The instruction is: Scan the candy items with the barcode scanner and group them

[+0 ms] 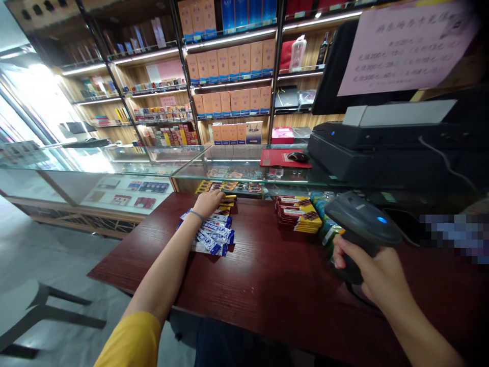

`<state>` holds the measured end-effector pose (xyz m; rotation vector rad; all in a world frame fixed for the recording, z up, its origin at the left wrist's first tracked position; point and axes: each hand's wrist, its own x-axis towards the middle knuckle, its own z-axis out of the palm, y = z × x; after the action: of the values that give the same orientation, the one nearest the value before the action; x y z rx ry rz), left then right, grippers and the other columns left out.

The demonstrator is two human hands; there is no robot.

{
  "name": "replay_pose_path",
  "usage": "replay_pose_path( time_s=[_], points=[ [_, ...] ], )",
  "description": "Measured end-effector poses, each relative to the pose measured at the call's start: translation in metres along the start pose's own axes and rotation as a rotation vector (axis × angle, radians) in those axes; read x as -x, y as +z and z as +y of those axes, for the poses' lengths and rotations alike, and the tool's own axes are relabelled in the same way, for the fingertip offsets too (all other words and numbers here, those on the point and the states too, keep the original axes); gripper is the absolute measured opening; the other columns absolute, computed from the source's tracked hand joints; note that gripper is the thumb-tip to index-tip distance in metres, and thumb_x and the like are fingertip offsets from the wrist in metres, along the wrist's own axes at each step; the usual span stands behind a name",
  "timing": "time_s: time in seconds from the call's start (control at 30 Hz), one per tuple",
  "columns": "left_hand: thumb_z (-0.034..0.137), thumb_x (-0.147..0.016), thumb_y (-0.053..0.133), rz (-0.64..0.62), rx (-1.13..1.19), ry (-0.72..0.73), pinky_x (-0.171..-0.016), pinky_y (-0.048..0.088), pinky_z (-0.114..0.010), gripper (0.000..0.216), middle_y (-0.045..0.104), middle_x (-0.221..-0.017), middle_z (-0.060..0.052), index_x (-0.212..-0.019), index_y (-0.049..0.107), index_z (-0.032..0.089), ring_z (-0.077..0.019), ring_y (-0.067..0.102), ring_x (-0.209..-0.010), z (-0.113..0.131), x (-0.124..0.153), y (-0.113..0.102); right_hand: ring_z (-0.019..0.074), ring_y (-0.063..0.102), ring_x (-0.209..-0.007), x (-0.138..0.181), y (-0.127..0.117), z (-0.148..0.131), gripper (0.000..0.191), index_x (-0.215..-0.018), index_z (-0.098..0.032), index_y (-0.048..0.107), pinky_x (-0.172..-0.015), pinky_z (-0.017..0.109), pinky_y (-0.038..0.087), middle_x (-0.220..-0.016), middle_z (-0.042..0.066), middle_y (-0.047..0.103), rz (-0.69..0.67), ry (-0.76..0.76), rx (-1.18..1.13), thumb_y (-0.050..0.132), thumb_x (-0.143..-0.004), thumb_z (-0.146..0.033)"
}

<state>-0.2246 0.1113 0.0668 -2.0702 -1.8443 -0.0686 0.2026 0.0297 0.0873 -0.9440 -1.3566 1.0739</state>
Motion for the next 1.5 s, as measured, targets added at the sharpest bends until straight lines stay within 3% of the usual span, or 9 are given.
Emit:
replay_pose_path(
  time_s=[0.17, 0.4, 0.63, 0.73, 0.87, 1.03, 1.17, 1.33, 1.5],
  points=[
    [0.025, -0.1, 0.048, 0.056, 0.029, 0.024, -0.077, 0.049, -0.028, 0.024, 0.071, -0.114, -0.009, -0.115, 0.066, 0.021, -0.0229, 0.067, -0.108, -0.001, 0.004, -0.004, 0.0122, 0.051, -0.049, -0.001, -0.002, 0.003, 0.025, -0.073, -0.022, 0.062, -0.053, 0.027, 0.043, -0.057, -0.003, 0.057, 0.019, 0.014, 0.002, 0.077, -0.085, -0.038],
    [0.018, -0.091, 0.056, -0.017, 0.039, 0.045, -0.076, 0.049, -0.028, 0.018, 0.071, -0.112, -0.007, -0.105, 0.066, 0.022, -0.0233, 0.066, -0.108, 0.004, 0.007, -0.012, 0.0131, 0.052, -0.049, -0.004, -0.006, 0.01, 0.029, -0.07, -0.022, 0.06, -0.053, 0.026, 0.043, -0.054, -0.003, 0.058, -0.029, -0.037, 0.044, 0.073, -0.088, -0.04],
    [0.024, -0.1, 0.045, -0.005, 0.016, 0.072, -0.076, 0.051, -0.031, 0.031, 0.071, -0.116, -0.01, -0.12, 0.069, 0.024, -0.0246, 0.068, -0.103, 0.007, 0.009, -0.013, 0.0137, 0.05, -0.048, 0.0, -0.002, 0.005, 0.029, -0.066, -0.021, 0.058, -0.051, 0.028, 0.042, -0.051, -0.002, 0.056, -0.02, -0.057, 0.1, 0.07, -0.087, -0.037],
    [0.024, -0.097, 0.049, 0.082, 0.036, 0.104, -0.084, 0.051, -0.033, 0.029, 0.073, -0.11, -0.01, -0.112, 0.074, 0.025, -0.0259, 0.068, -0.104, 0.011, 0.008, -0.021, 0.0138, 0.05, -0.048, 0.0, 0.0, 0.003, 0.029, -0.065, -0.021, 0.058, -0.051, 0.028, 0.041, -0.05, -0.002, 0.055, -0.023, -0.064, 0.1, 0.069, -0.088, -0.036],
    [0.03, -0.098, 0.05, 0.312, 0.179, 0.086, -0.09, 0.05, -0.037, 0.027, 0.076, -0.105, -0.011, -0.109, 0.074, 0.024, -0.0278, 0.066, -0.105, 0.023, 0.01, -0.039, 0.0133, 0.05, -0.047, 0.0, 0.001, 0.0, 0.03, -0.063, -0.021, 0.057, -0.051, 0.028, 0.041, -0.048, -0.002, 0.054, -0.022, -0.06, 0.107, 0.068, -0.088, -0.035],
    [0.037, -0.095, 0.057, 0.466, 0.568, -0.062, -0.083, 0.052, -0.03, 0.024, 0.076, -0.096, -0.006, -0.108, 0.071, 0.022, -0.0219, 0.07, -0.091, 0.047, 0.012, -0.055, 0.0125, 0.05, -0.048, 0.0, 0.0, -0.001, 0.031, -0.061, -0.021, 0.056, -0.053, 0.028, 0.04, -0.05, -0.003, 0.055, -0.045, -0.056, 0.101, 0.068, -0.088, -0.03],
    [0.04, -0.081, 0.074, 0.56, 1.197, -0.193, -0.082, 0.056, -0.029, 0.037, 0.076, -0.097, -0.004, -0.11, 0.068, 0.019, -0.0188, 0.071, -0.087, 0.069, 0.008, -0.061, 0.0133, 0.051, -0.049, -0.001, -0.003, 0.003, 0.029, -0.064, -0.022, 0.056, -0.055, 0.029, 0.042, -0.052, -0.003, 0.056, -0.063, -0.049, 0.12, 0.068, -0.088, -0.03],
    [0.035, -0.069, 0.087, 0.449, 1.996, -0.339, -0.082, 0.062, -0.033, 0.046, 0.077, -0.104, -0.006, -0.106, 0.067, 0.016, -0.0174, 0.073, -0.084, 0.098, 0.003, -0.061, 0.0136, 0.05, -0.048, -0.002, -0.003, 0.007, 0.033, -0.062, -0.022, 0.055, -0.054, 0.029, 0.041, -0.05, -0.003, 0.055, -0.076, -0.048, 0.139, 0.067, -0.09, -0.035],
    [0.022, -0.076, 0.083, 0.44, 2.279, -0.487, -0.093, 0.062, -0.034, 0.031, 0.078, -0.1, -0.004, -0.102, 0.067, 0.017, -0.0131, 0.074, -0.084, 0.113, 0.002, -0.052, 0.0146, 0.051, -0.048, -0.001, 0.002, 0.005, 0.034, -0.062, -0.023, 0.054, -0.057, 0.03, 0.042, -0.048, -0.003, 0.055, -0.144, -0.033, 0.22, 0.065, -0.09, -0.039]
  ],
)
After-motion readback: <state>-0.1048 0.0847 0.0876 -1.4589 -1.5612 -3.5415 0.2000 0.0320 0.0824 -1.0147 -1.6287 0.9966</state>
